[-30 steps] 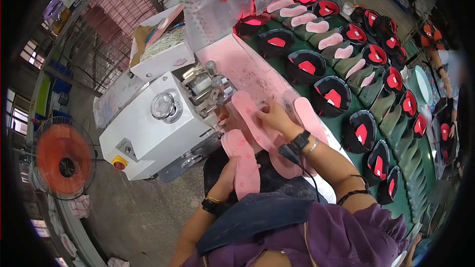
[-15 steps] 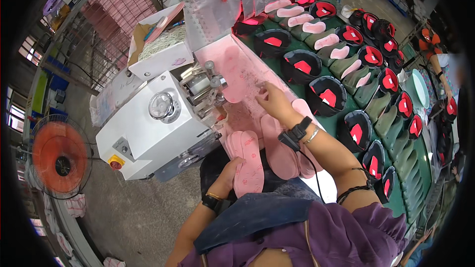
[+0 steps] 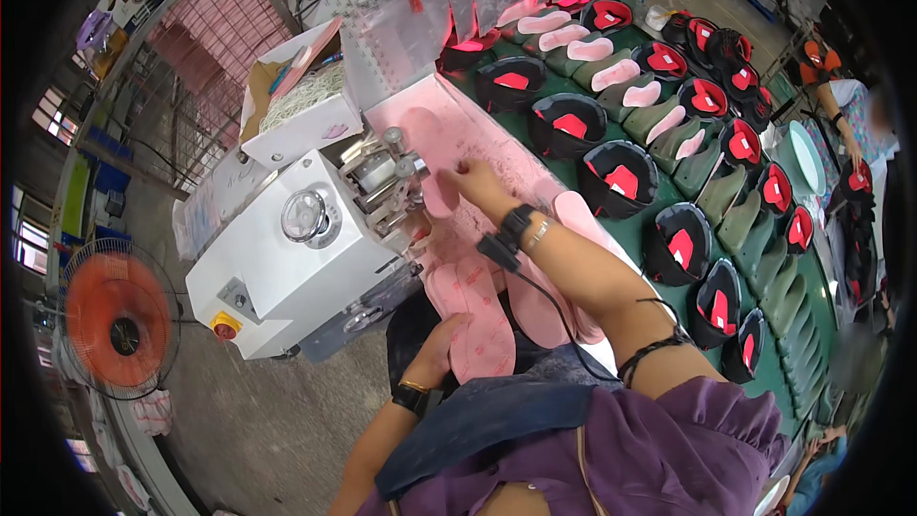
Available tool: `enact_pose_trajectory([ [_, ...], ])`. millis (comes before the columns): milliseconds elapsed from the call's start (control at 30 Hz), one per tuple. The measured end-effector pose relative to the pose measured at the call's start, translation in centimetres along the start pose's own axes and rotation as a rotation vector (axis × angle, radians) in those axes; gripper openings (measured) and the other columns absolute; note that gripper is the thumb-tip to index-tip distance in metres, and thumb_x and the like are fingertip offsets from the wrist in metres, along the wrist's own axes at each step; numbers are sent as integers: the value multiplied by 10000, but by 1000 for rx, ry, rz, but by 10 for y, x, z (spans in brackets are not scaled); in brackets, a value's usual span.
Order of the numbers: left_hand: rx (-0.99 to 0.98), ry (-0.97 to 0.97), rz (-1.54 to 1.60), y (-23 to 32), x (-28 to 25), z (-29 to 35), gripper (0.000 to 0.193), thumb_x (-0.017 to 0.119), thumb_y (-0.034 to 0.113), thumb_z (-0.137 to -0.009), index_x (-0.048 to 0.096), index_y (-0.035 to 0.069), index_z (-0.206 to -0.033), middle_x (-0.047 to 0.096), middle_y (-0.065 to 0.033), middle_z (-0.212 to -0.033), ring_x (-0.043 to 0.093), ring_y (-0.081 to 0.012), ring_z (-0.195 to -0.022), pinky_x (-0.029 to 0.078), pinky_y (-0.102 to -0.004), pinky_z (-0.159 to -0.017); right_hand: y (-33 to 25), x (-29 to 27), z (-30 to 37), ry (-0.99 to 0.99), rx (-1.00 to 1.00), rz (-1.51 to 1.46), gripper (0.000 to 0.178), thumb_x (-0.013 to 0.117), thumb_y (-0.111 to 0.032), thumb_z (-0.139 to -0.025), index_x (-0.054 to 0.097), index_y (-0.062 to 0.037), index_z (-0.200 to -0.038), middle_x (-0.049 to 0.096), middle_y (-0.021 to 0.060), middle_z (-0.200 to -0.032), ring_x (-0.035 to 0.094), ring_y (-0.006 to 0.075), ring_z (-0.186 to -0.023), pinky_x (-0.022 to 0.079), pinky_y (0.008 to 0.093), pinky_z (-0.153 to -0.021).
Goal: The recorder is seen applying adhesive to pink shoe insoles using a specialized roller machine and then placing them on a conveyor belt for further processing.
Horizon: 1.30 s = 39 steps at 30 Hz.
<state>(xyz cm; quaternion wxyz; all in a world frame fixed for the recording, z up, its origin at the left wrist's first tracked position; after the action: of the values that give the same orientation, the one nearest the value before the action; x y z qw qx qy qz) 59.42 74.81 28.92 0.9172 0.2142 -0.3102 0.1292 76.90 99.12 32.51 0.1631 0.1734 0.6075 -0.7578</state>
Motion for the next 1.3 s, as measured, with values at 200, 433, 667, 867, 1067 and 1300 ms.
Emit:
enact_pose_trajectory([
  [200,12,-28,-30,-7,4,0,224,614,138,-899,622,19,-1088,665,-84,-1037,654,-199,-940,542,-351,-858,22,-31,-42,89,59,-286,331,722,-331,-809,674,-6,-852,673,121,-730,654,189,-640,458,320,-533],
  [433,69,27,-44,-6,-32,-3,194,543,66,-875,626,-17,-1030,656,-109,-960,653,-231,-907,548,-370,-829,37,-185,85,477,-58,-498,251,540,-239,-985,482,4,-1005,599,99,-646,643,195,-475,433,277,-374],
  [667,-5,-15,-78,4,61,12,372,551,166,-833,553,-29,-1150,634,-158,-1097,632,-302,-1023,504,-409,-929,249,-431,300,1106,477,152,477,649,-184,-842,411,-65,-1239,657,237,-848,698,309,-622,551,410,-497],
  [867,71,58,-96,4,40,19,387,542,160,-834,538,-30,-1171,626,-154,-1112,626,-304,-1040,498,-415,-938,330,-472,327,1000,662,74,437,635,-75,-784,589,-54,-1218,680,147,-803,673,236,-571,536,341,-502],
  [1067,141,51,-224,1,27,23,345,568,127,-862,567,-42,-1163,636,-157,-1120,626,-290,-1035,499,-398,-924,251,-403,240,1269,80,235,378,659,-112,-753,635,13,-1108,641,181,-880,639,285,-715,512,380,-692],
  [1300,576,-139,-773,10,10,6,264,606,78,-852,657,-43,-1081,674,-135,-1086,653,-248,-1018,520,-341,-885,25,-152,233,118,-78,16,299,624,-296,-923,636,2,-950,601,118,-818,570,192,-715,466,355,-647],
])
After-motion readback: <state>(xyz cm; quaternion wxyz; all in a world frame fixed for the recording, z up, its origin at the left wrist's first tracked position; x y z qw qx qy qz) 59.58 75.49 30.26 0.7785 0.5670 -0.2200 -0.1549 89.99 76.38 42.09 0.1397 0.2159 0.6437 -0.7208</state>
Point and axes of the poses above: each hand's wrist, its own z-axis away from the middle knuckle, its own x-axis out of the palm, y = z × x, the point moved 3 cm from there along -z, towards the middle knuckle
